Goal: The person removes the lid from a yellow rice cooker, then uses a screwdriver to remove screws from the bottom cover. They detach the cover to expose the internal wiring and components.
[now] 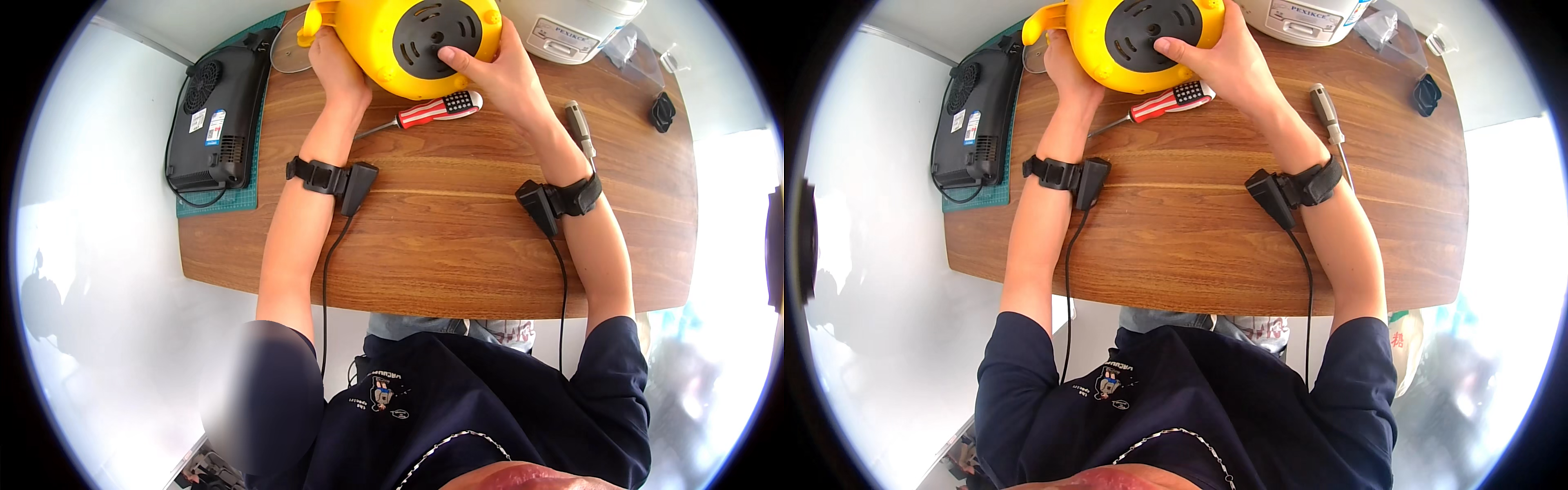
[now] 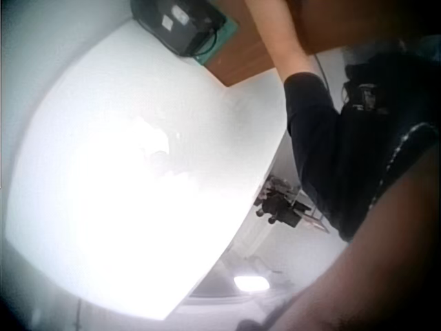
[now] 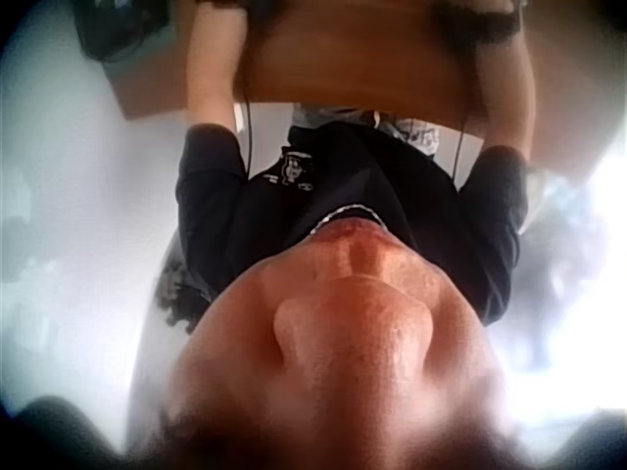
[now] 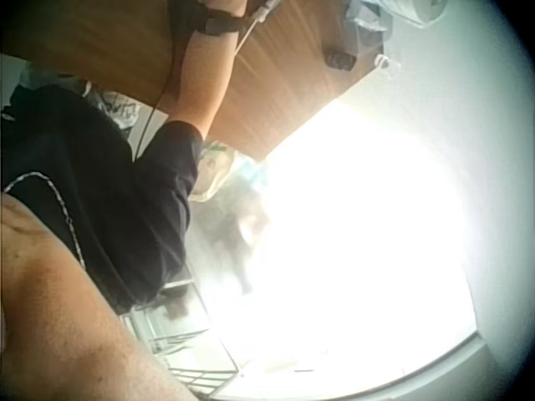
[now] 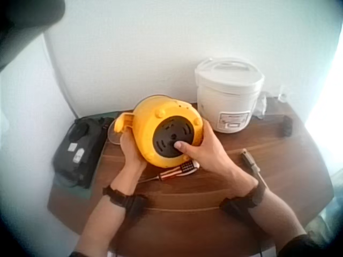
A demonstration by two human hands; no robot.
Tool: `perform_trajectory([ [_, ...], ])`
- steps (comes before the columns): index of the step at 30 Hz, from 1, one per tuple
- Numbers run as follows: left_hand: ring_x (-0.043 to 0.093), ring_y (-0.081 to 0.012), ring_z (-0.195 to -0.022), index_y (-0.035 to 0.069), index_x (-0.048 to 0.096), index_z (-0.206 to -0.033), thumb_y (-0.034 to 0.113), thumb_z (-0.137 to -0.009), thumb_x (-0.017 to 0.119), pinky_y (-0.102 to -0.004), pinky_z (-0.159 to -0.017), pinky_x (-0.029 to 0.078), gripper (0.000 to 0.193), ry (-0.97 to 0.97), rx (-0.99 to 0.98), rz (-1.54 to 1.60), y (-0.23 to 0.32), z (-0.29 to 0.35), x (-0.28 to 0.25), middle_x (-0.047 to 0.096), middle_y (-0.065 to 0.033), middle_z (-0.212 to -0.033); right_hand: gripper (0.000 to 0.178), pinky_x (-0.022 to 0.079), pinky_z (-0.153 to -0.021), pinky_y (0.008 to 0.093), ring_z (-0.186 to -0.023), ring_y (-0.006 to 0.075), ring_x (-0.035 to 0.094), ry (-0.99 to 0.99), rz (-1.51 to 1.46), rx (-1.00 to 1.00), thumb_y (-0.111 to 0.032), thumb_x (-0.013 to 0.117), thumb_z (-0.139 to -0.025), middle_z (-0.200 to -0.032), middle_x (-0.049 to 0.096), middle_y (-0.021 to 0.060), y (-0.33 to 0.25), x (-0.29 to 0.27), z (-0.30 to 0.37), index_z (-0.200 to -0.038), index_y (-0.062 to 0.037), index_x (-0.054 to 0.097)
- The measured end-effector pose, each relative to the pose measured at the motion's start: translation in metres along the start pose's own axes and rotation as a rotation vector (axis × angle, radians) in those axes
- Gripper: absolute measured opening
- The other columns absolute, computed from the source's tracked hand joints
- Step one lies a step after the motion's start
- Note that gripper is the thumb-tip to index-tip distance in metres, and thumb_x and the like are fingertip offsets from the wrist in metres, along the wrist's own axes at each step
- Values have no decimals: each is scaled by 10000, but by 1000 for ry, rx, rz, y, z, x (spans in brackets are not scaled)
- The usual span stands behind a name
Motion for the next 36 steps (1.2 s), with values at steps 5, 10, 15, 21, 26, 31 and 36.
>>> perform_trajectory([
  [5,672,-149,-991,54,589,-1227,263,-1111,380,-308,-862,530,317,-2,28,71,0,7,8,680,-29,-1128,734,526,-1030,354,-1206,215,634,63,94,100,-396,770,-941,-1288,648,138,-3,-4,3,-1433,40,442],
  [10,649,-107,-954,55,624,-1156,249,-1094,476,-271,-819,507,252,15,71,71,3,7,13,678,3,-1077,871,463,-1079,434,-1306,366,550,222,257,-91,-186,777,-868,-1408,528,285,-29,-12,10,-1550,18,275],
  [15,652,-174,-1003,57,611,-1244,383,-1104,504,-328,-871,557,371,-98,105,53,1,1,14,654,-44,-1132,901,460,-1085,444,-1308,411,549,198,314,-40,-159,777,-805,-1382,543,311,-46,-13,13,-1542,11,288],
  [21,633,-170,-1060,66,595,-1242,349,-1118,475,-332,-918,548,331,-150,184,36,2,3,18,639,-43,-1177,854,477,-1055,453,-1264,432,569,178,413,7,-178,780,-775,-1331,576,303,-58,-16,13,-1496,-10,354],
  [26,636,-163,-1034,66,578,-1255,357,-1117,480,-321,-907,553,336,-160,221,-26,5,6,22,631,-35,-1171,860,481,-1039,471,-1230,448,576,186,562,-57,-201,783,-765,-1292,581,307,-59,-20,11,-1481,6,354],
  [31,611,-163,-1019,46,625,-1176,357,-1112,450,-328,-903,501,362,-99,182,-60,0,5,16,639,-57,-1154,869,482,-1029,485,-1210,466,575,230,627,-127,-205,771,-762,-1276,577,320,-56,-16,13,-1473,36,333],
  [36,587,-68,-837,47,638,-1055,302,-1103,489,-254,-746,464,299,-25,226,-186,1,7,11,644,35,-946,869,479,-1026,503,-1200,478,572,232,646,-143,-202,756,-760,-1276,572,331,-55,-14,12,-1476,40,325],
])
Point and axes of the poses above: each hand's wrist, its own z-axis away from the middle knuckle, its own x-axis out of the palm, y = z × x, the point moved 6 cm from there along -z, towards the middle knuckle
